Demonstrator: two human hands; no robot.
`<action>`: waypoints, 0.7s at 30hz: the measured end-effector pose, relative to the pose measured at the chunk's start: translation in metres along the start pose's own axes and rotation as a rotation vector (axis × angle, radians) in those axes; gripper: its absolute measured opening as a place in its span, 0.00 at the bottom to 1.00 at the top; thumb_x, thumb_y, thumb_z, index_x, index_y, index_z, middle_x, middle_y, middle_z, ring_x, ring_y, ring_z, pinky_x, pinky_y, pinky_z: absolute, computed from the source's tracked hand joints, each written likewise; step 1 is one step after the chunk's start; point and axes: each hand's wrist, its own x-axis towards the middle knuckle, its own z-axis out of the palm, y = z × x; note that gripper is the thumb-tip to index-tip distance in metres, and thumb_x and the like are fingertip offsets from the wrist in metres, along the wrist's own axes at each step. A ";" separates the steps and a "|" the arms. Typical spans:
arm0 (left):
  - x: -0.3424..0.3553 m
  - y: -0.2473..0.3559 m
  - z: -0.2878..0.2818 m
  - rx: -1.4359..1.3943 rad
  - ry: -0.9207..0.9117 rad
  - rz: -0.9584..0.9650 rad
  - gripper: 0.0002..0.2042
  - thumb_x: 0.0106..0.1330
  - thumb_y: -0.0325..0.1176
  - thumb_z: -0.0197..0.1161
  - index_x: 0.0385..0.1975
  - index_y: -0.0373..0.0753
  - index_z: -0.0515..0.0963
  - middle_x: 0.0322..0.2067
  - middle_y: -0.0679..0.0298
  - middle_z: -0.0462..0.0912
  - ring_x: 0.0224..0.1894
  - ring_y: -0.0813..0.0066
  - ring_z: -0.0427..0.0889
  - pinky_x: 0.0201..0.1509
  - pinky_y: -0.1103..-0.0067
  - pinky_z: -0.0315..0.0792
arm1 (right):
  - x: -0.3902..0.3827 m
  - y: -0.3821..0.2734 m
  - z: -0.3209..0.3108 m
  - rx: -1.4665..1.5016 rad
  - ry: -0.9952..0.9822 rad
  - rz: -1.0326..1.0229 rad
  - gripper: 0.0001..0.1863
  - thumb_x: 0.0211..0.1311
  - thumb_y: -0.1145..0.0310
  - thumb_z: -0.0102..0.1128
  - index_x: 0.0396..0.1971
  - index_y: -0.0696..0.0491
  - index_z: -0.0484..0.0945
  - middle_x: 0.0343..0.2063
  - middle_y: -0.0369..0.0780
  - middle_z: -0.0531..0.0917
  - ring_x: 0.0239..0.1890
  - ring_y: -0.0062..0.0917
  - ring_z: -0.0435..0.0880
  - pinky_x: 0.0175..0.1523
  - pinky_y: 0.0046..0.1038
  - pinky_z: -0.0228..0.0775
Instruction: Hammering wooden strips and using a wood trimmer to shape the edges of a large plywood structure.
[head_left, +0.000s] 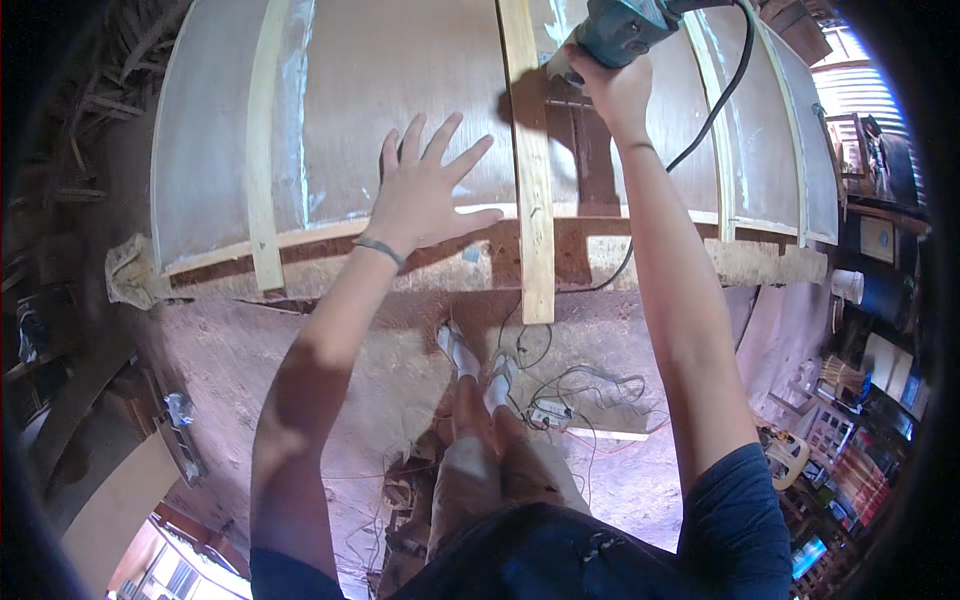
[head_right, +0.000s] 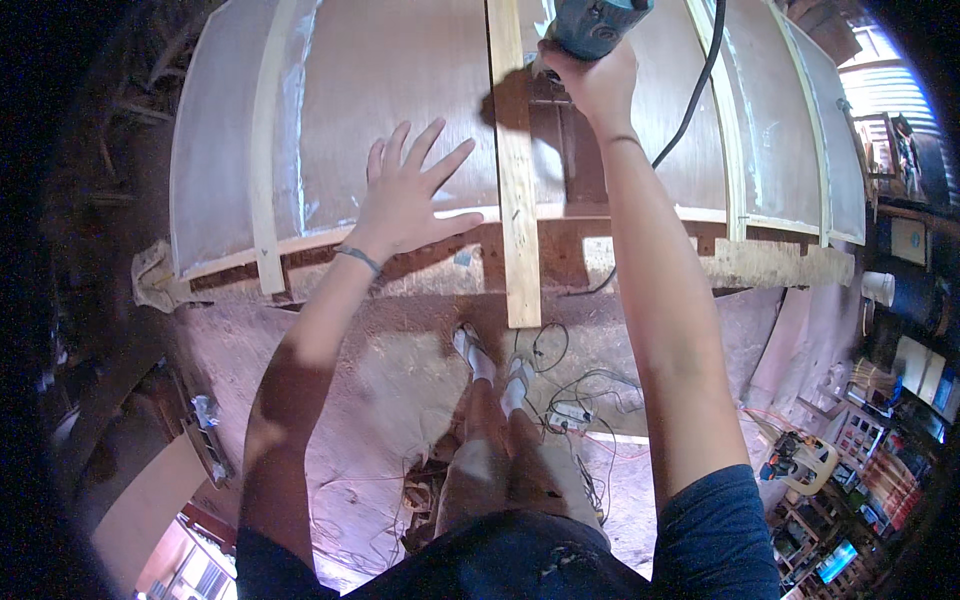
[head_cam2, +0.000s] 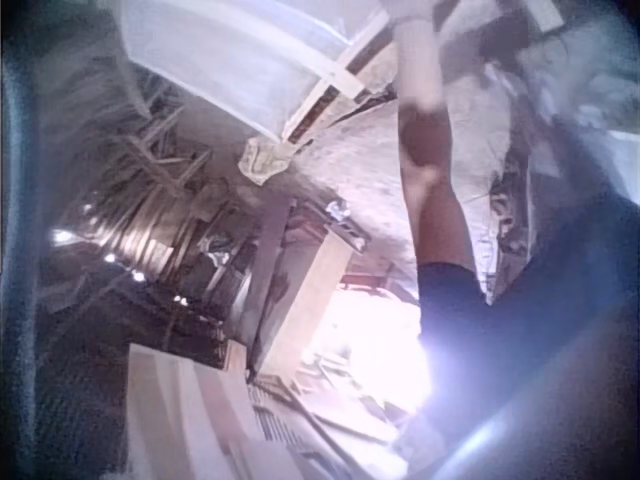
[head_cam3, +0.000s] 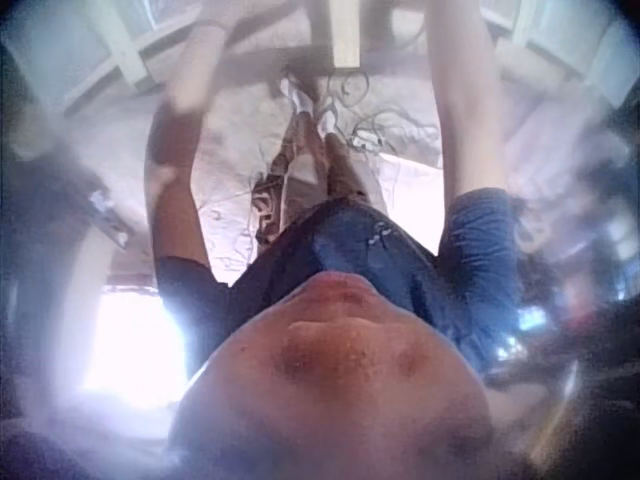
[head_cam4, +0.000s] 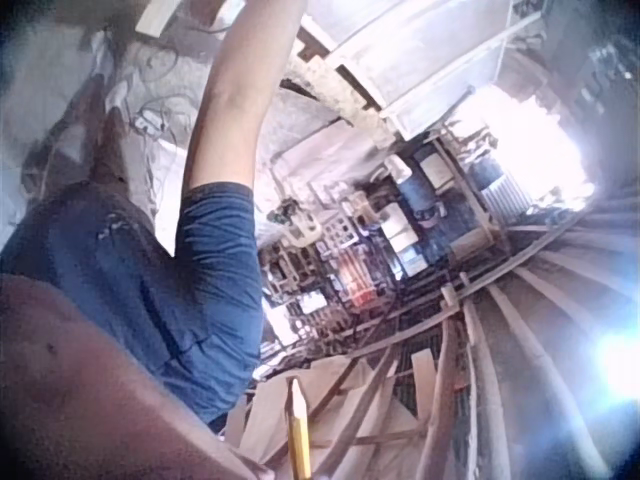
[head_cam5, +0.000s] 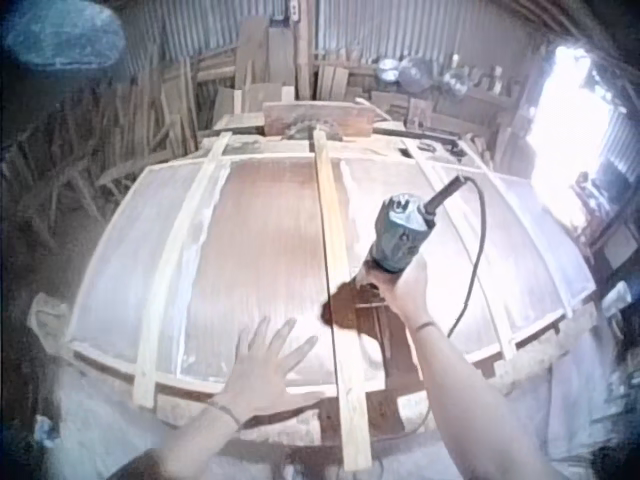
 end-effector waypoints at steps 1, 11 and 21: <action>0.004 -0.018 -0.005 -0.047 -0.071 0.035 0.44 0.51 0.68 0.61 0.70 0.61 0.59 0.73 0.59 0.51 0.74 0.47 0.45 0.72 0.46 0.39 | 0.003 0.001 0.005 -0.017 -0.013 0.015 0.17 0.46 0.61 0.73 0.32 0.58 0.83 0.28 0.43 0.86 0.32 0.34 0.86 0.40 0.32 0.75; 0.014 -0.053 -0.005 0.007 -0.033 0.061 0.36 0.61 0.64 0.53 0.70 0.62 0.59 0.73 0.61 0.50 0.75 0.52 0.44 0.75 0.50 0.36 | 0.047 0.010 0.025 -0.077 -0.020 0.100 0.16 0.46 0.63 0.72 0.33 0.56 0.83 0.28 0.43 0.86 0.32 0.34 0.86 0.40 0.31 0.75; 0.018 -0.057 -0.009 -0.044 -0.048 0.068 0.37 0.60 0.63 0.55 0.69 0.60 0.61 0.73 0.60 0.52 0.74 0.51 0.46 0.73 0.47 0.38 | 0.097 0.031 0.052 -0.049 -0.029 0.031 0.16 0.43 0.64 0.71 0.34 0.55 0.83 0.30 0.44 0.85 0.34 0.39 0.85 0.42 0.34 0.75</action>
